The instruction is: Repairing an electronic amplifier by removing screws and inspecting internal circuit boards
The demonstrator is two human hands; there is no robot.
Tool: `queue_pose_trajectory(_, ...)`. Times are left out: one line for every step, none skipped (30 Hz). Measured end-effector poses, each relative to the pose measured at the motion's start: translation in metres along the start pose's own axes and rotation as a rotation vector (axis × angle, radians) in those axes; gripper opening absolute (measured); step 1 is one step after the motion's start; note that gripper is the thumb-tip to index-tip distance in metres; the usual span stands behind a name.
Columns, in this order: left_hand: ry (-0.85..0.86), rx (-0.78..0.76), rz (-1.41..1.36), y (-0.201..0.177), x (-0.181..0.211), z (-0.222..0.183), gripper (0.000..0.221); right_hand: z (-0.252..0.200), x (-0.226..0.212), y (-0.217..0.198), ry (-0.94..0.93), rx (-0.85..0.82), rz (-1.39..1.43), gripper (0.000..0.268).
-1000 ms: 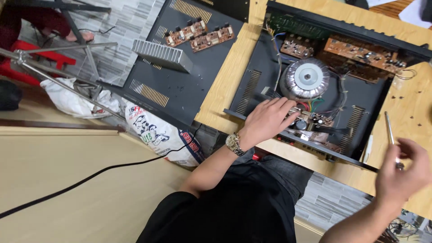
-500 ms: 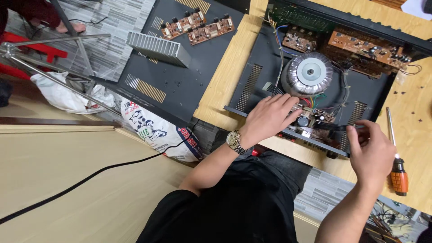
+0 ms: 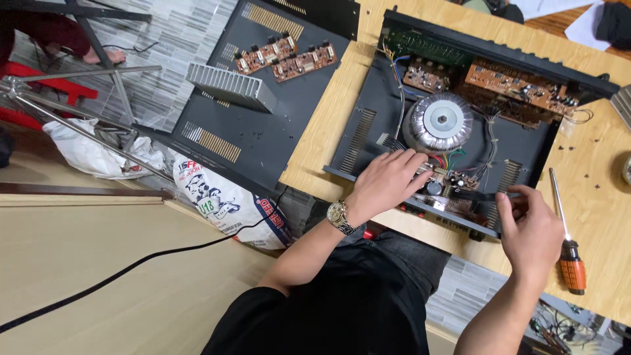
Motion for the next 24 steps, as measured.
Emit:
queue_pose_trajectory(0.001,0.005,0.005,0.001,0.001,0.001,0.028,-0.001,0.002,0.000,-0.005,0.004,0.003,0.018)
queue_pose_trajectory(-0.013,-0.027,-0.014,0.003,0.001,0.001,0.030,-0.001,0.004,0.000,-0.007,0.001,-0.010,0.019)
queue_pose_trajectory(-0.028,-0.058,-0.027,0.003,-0.001,0.002,0.032,-0.001,0.004,0.002,-0.010,-0.001,-0.017,0.019)
queue_pose_trajectory(-0.028,-0.054,-0.016,0.002,-0.001,0.003,0.032,0.000,0.005,0.003,-0.016,0.004,-0.008,0.019)
queue_pose_trajectory(-0.021,-0.052,-0.029,0.002,-0.001,0.002,0.032,-0.001,0.006,0.003,-0.003,-0.001,-0.027,0.022)
queue_pose_trajectory(-0.014,-0.050,-0.041,0.001,-0.001,0.001,0.032,-0.002,0.007,0.003,0.009,-0.006,-0.046,0.024)
queue_pose_trajectory(-0.015,-0.050,-0.038,0.000,-0.001,0.001,0.032,-0.003,0.009,0.006,0.009,-0.006,-0.043,0.024)
queue_pose_trajectory(-0.019,-0.053,-0.037,0.000,-0.002,0.001,0.032,-0.003,0.010,0.008,-0.015,0.008,-0.054,0.023)
queue_pose_trajectory(-0.019,-0.055,-0.040,0.002,-0.001,0.001,0.032,-0.005,0.014,0.008,-0.036,0.025,-0.069,0.022)
queue_pose_trajectory(-0.015,-0.055,-0.041,0.001,-0.002,0.001,0.032,-0.003,0.011,0.009,-0.034,0.029,-0.071,0.022)
queue_pose_trajectory(-0.016,-0.067,-0.060,0.001,-0.002,0.001,0.032,-0.002,0.010,0.008,-0.008,0.014,-0.064,0.022)
queue_pose_trajectory(-0.017,-0.079,-0.078,0.002,-0.002,0.001,0.033,-0.002,0.009,0.006,0.017,-0.001,-0.058,0.022)
queue_pose_trajectory(-0.001,-0.088,-0.092,0.003,-0.003,0.001,0.033,0.000,0.009,0.008,0.035,0.005,-0.071,0.022)
queue_pose_trajectory(-0.010,-0.089,-0.090,0.005,-0.005,0.001,0.034,0.002,0.010,0.009,0.027,-0.005,-0.083,0.023)
queue_pose_trajectory(-0.008,-0.101,-0.095,0.009,-0.004,0.001,0.036,-0.002,0.011,0.008,0.034,-0.013,-0.101,0.025)
queue_pose_trajectory(0.018,-0.120,-0.116,0.008,-0.001,0.001,0.036,-0.002,0.007,0.003,0.068,-0.004,-0.119,0.025)
queue_pose_trajectory(0.021,-0.086,-0.079,0.005,-0.002,0.001,0.034,0.001,0.002,0.002,0.057,-0.010,-0.096,0.025)
queue_pose_trajectory(0.024,-0.051,-0.043,0.001,-0.003,0.000,0.031,0.004,-0.005,0.001,0.047,-0.016,-0.074,0.025)
queue_pose_trajectory(0.027,-0.054,-0.047,0.002,-0.001,0.001,0.031,0.003,-0.003,0.000,0.052,-0.016,-0.076,0.025)
queue_pose_trajectory(0.029,-0.059,-0.039,0.002,0.000,0.002,0.029,0.002,-0.003,-0.002,0.059,-0.010,-0.071,0.024)
queue_pose_trajectory(0.018,-0.059,-0.021,-0.001,-0.003,0.000,0.028,0.004,-0.006,0.001,0.054,-0.012,-0.056,0.023)
queue_pose_trajectory(0.007,-0.058,-0.015,0.000,-0.002,0.000,0.028,0.003,-0.005,0.000,0.046,-0.020,-0.050,0.023)
queue_pose_trajectory(0.003,-0.079,-0.033,0.000,-0.003,0.000,0.029,0.002,-0.005,0.000,0.032,-0.012,-0.062,0.023)
queue_pose_trajectory(0.000,-0.100,-0.052,0.001,-0.003,0.000,0.030,0.002,-0.005,0.000,0.018,-0.003,-0.074,0.023)
Point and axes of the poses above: each hand's wrist, its own z-axis towards the middle knuckle, its own y-axis out of the palm, x = y × z, the point moved 4 cm from there along z, towards the middle knuckle, and after that the axes turned 7 degrees about -y, right-handed, at the moved point
